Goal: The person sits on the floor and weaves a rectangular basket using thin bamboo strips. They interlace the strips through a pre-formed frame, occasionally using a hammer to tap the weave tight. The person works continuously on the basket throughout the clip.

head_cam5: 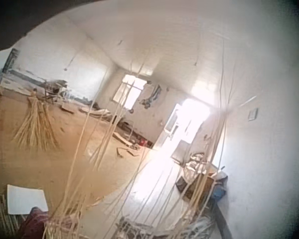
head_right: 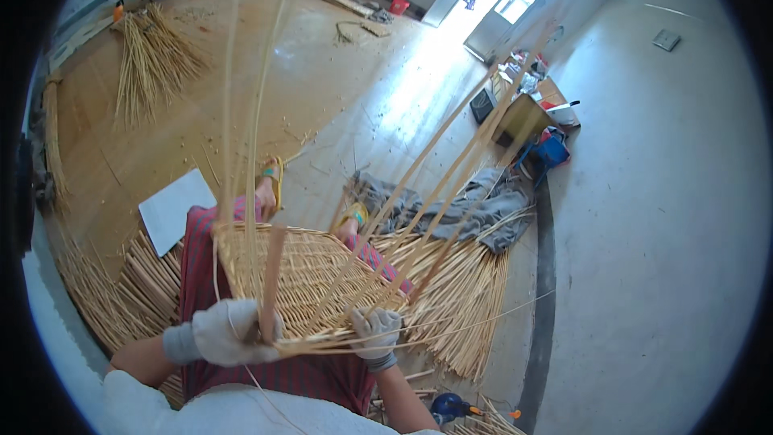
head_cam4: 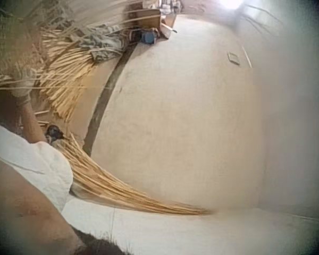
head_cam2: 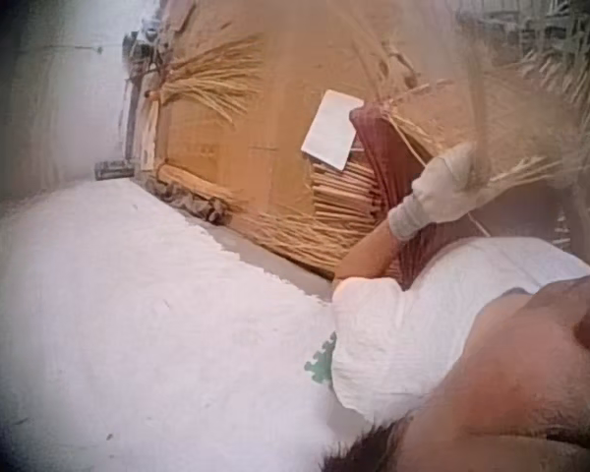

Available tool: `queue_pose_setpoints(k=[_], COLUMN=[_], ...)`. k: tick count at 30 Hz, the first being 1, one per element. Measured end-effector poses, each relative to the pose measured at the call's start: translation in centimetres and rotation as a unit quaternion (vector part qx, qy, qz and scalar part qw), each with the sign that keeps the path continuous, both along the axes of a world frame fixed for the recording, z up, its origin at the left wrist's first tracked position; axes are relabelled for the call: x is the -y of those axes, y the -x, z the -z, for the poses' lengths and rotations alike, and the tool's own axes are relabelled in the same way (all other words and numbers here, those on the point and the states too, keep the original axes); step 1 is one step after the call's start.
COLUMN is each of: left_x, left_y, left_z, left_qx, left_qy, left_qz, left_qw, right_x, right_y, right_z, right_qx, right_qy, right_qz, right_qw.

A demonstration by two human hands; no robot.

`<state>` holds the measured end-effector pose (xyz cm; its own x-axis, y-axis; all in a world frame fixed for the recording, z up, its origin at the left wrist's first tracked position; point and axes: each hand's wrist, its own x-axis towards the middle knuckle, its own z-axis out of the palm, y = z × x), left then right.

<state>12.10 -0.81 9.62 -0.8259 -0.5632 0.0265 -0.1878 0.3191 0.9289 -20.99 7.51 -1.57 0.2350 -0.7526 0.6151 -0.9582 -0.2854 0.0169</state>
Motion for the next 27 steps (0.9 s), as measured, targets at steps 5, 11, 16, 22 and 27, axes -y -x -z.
queue_pose_setpoints(k=[5,11,16,22,27], left_x=[9.7,11.2,12.5,11.6,11.9], left_y=[-5.4,-7.9,-7.7,-5.2,-5.6], left_z=[9.2,10.7,16.9,13.7,16.4], left_qx=[-0.031,0.004,-0.027,-0.049,-0.038], left_qy=[-0.176,-0.262,-0.090,-0.340,-0.363], left_qz=[-0.054,-0.098,-0.071,-0.106,-0.124], left_qw=[0.982,0.960,0.993,0.933,0.923], right_x=[5.4,5.5,2.4,15.6,29.8], right_y=[-6.0,-9.9,-12.5,-20.2,-24.6], right_z=[4.7,2.1,-0.3,-3.4,1.0], right_qx=[-0.052,0.104,0.103,0.411,0.508], right_qy=[-0.102,-0.086,-0.151,-0.094,-0.161], right_qz=[0.085,0.037,-0.311,-0.178,-0.150], right_qw=[0.990,0.990,0.933,0.889,0.833])
